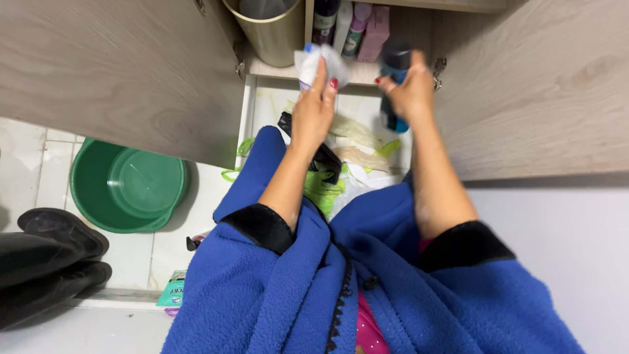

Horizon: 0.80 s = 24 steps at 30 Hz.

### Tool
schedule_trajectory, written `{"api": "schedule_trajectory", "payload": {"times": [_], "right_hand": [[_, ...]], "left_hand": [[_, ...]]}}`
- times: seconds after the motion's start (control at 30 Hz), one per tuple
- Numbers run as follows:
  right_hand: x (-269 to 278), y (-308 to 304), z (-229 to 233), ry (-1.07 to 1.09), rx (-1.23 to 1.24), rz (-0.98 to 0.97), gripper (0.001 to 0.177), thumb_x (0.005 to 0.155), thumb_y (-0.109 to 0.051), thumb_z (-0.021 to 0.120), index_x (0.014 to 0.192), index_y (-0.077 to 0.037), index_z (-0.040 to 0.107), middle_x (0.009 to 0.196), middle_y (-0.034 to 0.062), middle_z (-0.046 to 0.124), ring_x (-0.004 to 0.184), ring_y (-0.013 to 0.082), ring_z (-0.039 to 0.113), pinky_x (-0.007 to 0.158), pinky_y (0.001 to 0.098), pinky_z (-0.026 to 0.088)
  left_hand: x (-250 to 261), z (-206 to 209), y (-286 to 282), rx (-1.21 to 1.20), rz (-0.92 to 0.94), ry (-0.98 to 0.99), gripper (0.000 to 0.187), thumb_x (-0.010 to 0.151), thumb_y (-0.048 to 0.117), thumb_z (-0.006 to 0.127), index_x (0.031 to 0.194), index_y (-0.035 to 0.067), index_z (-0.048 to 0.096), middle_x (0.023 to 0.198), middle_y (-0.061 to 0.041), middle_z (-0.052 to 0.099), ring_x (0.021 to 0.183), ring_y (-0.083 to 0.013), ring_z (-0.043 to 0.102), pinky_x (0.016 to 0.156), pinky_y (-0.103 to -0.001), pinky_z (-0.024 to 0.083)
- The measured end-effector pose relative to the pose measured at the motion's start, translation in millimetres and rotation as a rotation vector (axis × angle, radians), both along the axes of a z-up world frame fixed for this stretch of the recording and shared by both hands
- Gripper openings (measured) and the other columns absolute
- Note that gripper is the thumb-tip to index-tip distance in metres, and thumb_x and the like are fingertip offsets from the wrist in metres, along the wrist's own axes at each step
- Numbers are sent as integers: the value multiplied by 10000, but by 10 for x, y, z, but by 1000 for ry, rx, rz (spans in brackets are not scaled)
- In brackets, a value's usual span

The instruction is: The person sits on the floor and wipes several personal care bottles and small items with a cloth, then places them back into a bathroom cabinet. The person also folds a small black cloth and a green cloth during the process.

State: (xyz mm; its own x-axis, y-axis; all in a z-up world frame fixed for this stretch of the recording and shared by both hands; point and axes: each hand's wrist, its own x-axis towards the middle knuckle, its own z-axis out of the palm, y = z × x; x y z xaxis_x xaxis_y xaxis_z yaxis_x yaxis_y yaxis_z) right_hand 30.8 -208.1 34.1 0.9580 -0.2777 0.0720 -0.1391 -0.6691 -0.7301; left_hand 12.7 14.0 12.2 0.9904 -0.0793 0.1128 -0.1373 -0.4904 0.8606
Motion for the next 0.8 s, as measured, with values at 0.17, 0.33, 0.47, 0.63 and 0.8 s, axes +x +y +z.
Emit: {"api": "schedule_trajectory", "payload": {"times": [0.17,0.33,0.47,0.63,0.8], "right_hand": [[479,-458,-178,63,-118,-101,585,706,-186,971,1174,-75,638,1096,152,749,1030,305,723,893,429,558],[840,-789,-838,53,-53,-246,597,696,-131,963,1192,-99,632,1089,115,754,1018,265,727,911,402,550],[1203,-1062,-1547,-78,247,-296,537,750,-15,882,1201,-69,597,1114,82,764,1012,181,731,943,328,561],[1789,-1335,-2381,-132,304,-384,515,799,19,845,1228,-3,562,1127,125,731,1031,195,701,981,302,541],[2288,-1519,-3016,-268,280,-479,593,735,2,884,1243,28,580,1147,100,723,1046,205,672,954,309,546]], "left_hand": [[53,-110,-45,184,-101,52,670,1020,318,534,1617,139,287,1413,-301,565,1312,-458,540,1130,-529,381],[-21,-140,-131,146,-172,38,715,1013,301,537,1625,87,234,1501,-325,472,1405,-477,434,1163,-573,298],[-46,-80,-206,136,-194,86,728,1038,317,531,1634,99,173,1542,-312,441,1446,-473,382,1185,-610,226],[39,-53,-211,112,-214,82,778,1032,306,544,1637,90,106,1575,-333,394,1475,-481,334,1174,-613,204],[120,-100,-168,188,-236,221,788,1031,338,540,1643,87,112,1524,-340,426,1465,-469,360,1212,-585,208]]}}
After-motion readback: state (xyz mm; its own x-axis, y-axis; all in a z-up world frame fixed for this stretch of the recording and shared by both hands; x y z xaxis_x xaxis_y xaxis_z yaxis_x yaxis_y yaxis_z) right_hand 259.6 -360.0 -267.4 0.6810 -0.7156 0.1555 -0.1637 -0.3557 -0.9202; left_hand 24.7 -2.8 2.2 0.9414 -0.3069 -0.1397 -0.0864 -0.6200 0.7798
